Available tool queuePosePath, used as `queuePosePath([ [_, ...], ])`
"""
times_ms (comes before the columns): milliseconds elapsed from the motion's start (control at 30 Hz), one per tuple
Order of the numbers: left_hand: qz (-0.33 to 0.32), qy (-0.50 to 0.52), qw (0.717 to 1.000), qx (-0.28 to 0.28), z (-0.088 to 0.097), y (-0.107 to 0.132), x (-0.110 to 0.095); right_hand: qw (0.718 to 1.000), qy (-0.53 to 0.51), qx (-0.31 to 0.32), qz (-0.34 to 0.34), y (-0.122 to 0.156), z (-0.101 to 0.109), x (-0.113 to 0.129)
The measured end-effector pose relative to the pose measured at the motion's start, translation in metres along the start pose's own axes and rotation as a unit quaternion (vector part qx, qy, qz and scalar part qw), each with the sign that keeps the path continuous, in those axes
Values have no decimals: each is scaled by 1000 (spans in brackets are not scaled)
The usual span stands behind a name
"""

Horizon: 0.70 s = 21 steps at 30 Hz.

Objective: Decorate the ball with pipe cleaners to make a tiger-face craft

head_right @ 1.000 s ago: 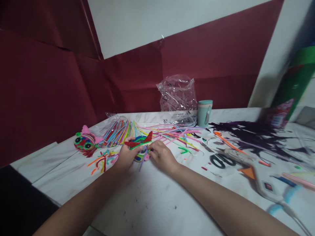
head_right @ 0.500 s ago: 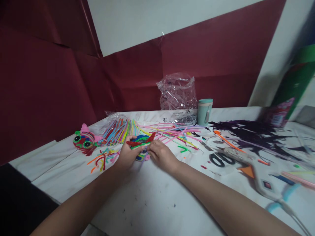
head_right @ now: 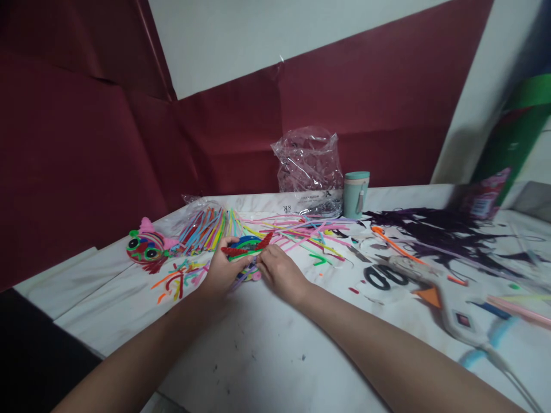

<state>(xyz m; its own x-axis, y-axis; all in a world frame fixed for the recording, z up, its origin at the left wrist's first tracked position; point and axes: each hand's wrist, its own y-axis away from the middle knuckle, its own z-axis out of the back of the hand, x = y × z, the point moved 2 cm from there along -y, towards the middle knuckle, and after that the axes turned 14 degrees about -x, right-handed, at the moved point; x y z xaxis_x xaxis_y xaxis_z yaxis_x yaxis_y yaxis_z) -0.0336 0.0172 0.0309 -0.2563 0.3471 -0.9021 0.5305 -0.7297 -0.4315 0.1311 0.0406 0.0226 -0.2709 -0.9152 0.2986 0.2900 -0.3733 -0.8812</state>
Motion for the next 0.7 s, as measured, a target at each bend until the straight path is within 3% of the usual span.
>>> queuePosePath([
  [333, -5, -16, 1000, 3, -1, -2, 0, 999, 11, 17, 33, 0, 1, 1],
  [533, -1, -11, 1000, 16, 0, -3, 2, 998, -34, -22, -42, -2, -4, -3],
  [700, -17, -39, 999, 17, 0, -2, 1, 990, -23, 0, -138, -5, -7, -8],
])
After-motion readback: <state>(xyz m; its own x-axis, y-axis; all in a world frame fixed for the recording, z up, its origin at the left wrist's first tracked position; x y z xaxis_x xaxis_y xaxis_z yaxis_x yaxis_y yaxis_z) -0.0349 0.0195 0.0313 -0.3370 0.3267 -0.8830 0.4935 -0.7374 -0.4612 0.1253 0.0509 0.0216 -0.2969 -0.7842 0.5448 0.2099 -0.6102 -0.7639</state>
